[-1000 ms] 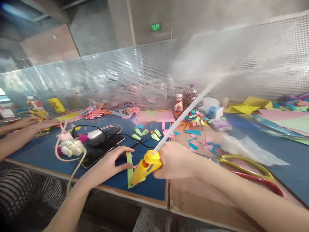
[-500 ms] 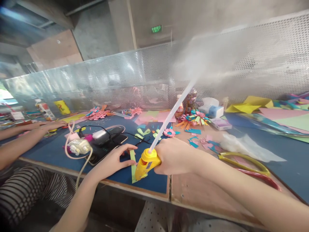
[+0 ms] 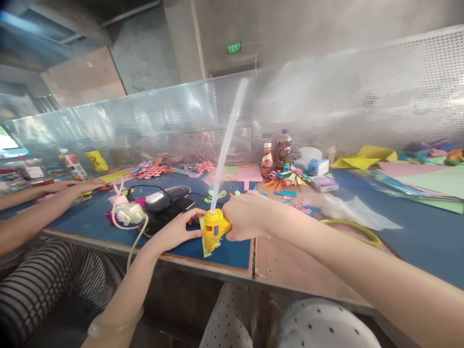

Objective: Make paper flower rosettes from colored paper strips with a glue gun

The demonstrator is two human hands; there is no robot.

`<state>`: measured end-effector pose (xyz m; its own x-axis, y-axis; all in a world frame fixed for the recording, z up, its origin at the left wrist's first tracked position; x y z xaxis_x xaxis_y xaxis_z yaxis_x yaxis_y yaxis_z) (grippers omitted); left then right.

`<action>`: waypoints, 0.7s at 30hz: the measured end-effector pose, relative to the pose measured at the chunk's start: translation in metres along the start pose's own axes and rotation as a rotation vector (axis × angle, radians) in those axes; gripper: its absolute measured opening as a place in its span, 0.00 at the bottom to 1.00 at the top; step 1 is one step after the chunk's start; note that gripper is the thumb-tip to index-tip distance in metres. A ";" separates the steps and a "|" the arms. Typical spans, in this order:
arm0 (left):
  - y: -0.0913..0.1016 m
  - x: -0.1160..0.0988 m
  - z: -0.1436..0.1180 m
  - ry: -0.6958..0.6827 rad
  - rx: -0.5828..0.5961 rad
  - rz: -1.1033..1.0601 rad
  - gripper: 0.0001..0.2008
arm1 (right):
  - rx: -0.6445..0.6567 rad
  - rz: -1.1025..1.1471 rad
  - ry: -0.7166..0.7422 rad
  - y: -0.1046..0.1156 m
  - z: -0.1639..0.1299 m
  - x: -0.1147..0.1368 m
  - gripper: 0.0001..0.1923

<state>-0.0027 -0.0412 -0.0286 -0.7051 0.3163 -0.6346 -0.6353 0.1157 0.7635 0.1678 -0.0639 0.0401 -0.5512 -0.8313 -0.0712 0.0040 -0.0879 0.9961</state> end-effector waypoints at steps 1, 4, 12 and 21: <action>0.000 0.001 0.000 0.001 -0.001 -0.001 0.21 | 0.019 -0.003 -0.008 0.002 0.001 0.001 0.10; 0.000 0.004 0.002 0.015 -0.003 0.002 0.21 | 0.065 -0.039 -0.017 0.009 0.005 0.008 0.11; 0.000 0.011 0.005 0.028 0.000 -0.079 0.17 | 0.089 -0.176 0.050 0.020 0.014 0.029 0.13; 0.000 0.014 0.006 0.029 0.002 -0.108 0.18 | 0.046 -0.149 0.084 0.016 0.012 0.027 0.13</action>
<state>-0.0103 -0.0312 -0.0367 -0.6414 0.2744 -0.7164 -0.7076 0.1494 0.6907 0.1435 -0.0810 0.0545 -0.4710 -0.8542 -0.2202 -0.1115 -0.1899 0.9754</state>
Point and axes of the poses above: each hand's wrist, its own z-axis towards the middle knuckle, its own y-axis out of the back of the hand, x = y × z, the point moved 6 cm from there along z, towards the middle knuckle, and after that the axes turned 8 degrees about y, right-handed, at the moved point
